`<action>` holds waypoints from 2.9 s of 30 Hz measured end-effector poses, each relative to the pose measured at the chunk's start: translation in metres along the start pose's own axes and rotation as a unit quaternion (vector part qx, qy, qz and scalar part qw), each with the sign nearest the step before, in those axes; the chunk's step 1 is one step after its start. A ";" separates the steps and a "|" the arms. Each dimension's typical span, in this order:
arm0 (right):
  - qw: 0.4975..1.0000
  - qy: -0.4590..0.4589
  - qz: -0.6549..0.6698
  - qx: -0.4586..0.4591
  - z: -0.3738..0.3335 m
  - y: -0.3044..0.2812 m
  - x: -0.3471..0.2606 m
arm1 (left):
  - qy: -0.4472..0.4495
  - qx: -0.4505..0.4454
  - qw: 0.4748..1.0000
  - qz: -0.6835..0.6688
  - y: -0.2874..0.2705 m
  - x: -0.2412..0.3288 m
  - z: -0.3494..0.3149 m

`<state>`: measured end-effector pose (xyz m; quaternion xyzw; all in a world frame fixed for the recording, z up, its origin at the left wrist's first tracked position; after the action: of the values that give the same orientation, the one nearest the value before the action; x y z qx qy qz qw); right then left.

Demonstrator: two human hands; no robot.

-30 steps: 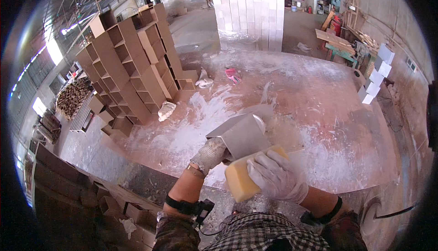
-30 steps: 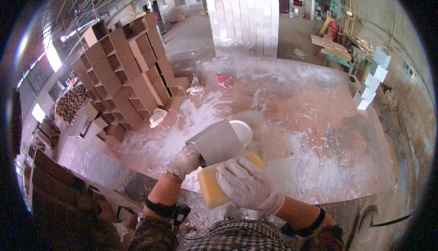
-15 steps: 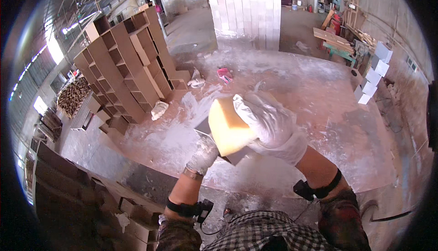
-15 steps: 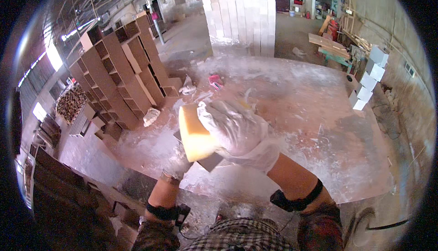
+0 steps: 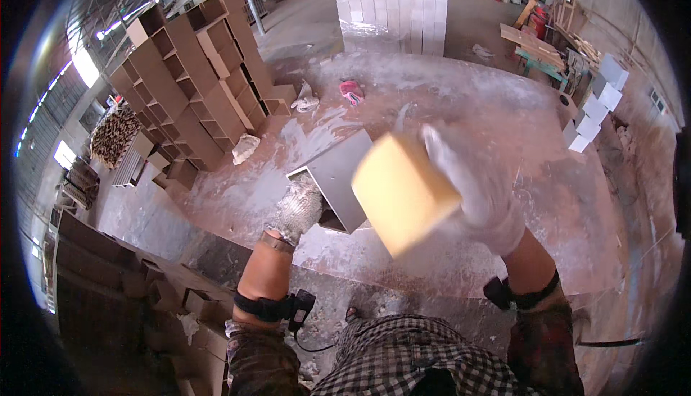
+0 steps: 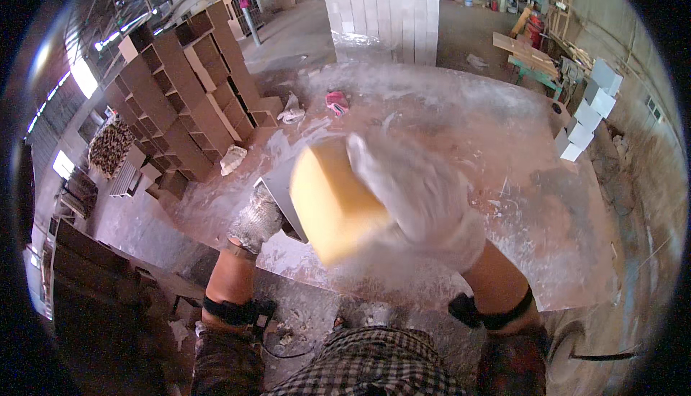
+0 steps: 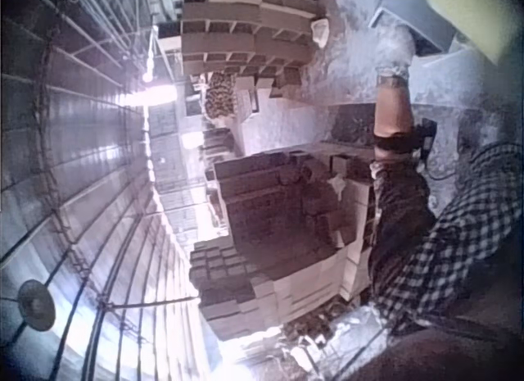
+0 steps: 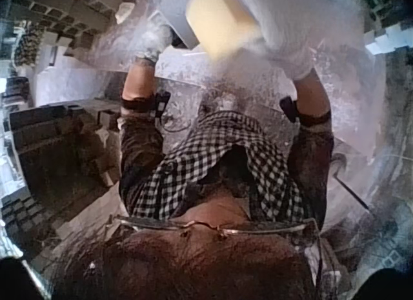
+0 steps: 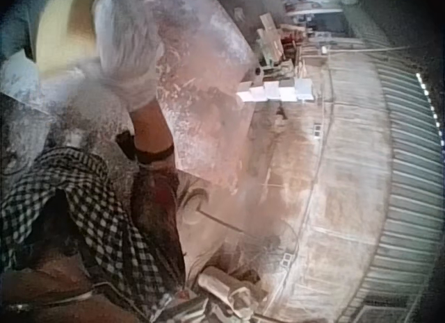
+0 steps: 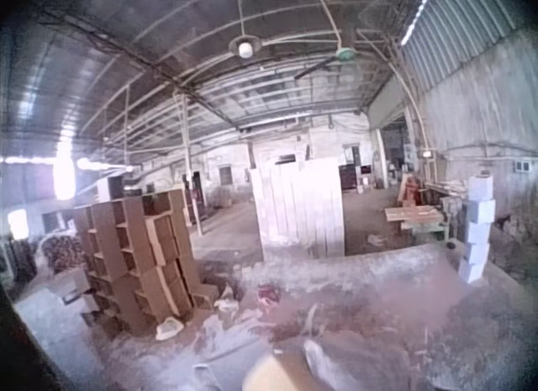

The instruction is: The person cleans small wooden blocks by wiping them with a white cloth and a yellow sponge. The person repeatedly picks up blocks, wipes all sides, and places them on a stack. The person also wipes the work table with a pink cloth.

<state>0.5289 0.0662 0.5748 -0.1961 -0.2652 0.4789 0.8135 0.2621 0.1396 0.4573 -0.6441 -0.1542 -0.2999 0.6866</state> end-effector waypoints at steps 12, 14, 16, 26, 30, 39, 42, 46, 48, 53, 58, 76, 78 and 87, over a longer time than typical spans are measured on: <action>0.978 -0.108 0.025 -0.177 -0.054 0.015 -0.057 | 0.077 0.033 0.995 0.050 0.002 0.011 -0.015; 0.958 0.093 0.166 -0.214 -0.055 0.012 -0.045 | 0.071 0.033 0.996 0.052 0.002 0.007 -0.015; 0.948 0.168 0.220 -0.156 -0.031 -0.003 -0.036 | 0.070 0.030 0.996 0.052 0.001 0.006 -0.017; 0.941 0.224 0.254 -0.011 -0.039 0.033 -0.023 | 0.111 0.076 0.989 -0.067 0.022 0.043 -0.036; 0.940 0.202 0.269 -0.064 -0.037 0.026 -0.025 | 0.054 -0.014 0.962 -0.266 0.036 0.017 -0.038; 0.969 0.112 0.157 -0.153 0.067 0.035 0.010 | 0.014 -0.163 0.984 -0.070 0.035 -0.026 -0.038; 0.990 -0.025 0.086 -0.110 0.071 0.055 -0.008 | 0.160 0.014 0.985 0.065 0.024 -0.032 -0.035; 0.973 -0.043 0.124 -0.191 0.065 0.030 -0.011 | -0.081 -0.170 0.939 -0.288 -0.008 -0.027 -0.036; 0.945 0.013 0.277 -0.174 0.069 0.038 -0.007 | 0.166 0.078 0.976 0.116 -0.026 -0.042 -0.042; 0.997 0.045 0.024 0.051 0.082 0.037 -0.003 | 0.078 -0.087 0.983 0.144 -0.026 -0.028 -0.025; 0.989 -0.063 -0.119 -0.053 0.071 0.089 -0.033 | 0.148 -0.057 0.982 -0.100 -0.020 -0.032 -0.019; 0.998 0.045 0.040 0.012 0.102 0.054 -0.018 | 0.160 0.053 0.985 0.027 -0.056 -0.039 -0.007; 1.000 0.004 0.013 -0.008 0.118 0.070 -0.015 | 0.212 0.057 0.976 -0.016 -0.055 -0.029 -0.002; 0.968 -0.104 -0.218 -0.062 0.091 0.085 -0.070 | 0.089 -0.052 0.989 -0.106 -0.057 -0.002 -0.021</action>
<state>0.3869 0.0501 0.5808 -0.1331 -0.4138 0.2897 0.8527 0.2223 0.1200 0.4982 -0.6296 -0.1437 -0.4348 0.6276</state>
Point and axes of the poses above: each hand's wrist, its own z-axis towards the middle knuckle, its own y-axis out of the palm, x = y × z, the point moved 3 cm from there along z, towards the middle knuckle, and after that the axes turned 12 degrees about -y, right-handed, at the moved point
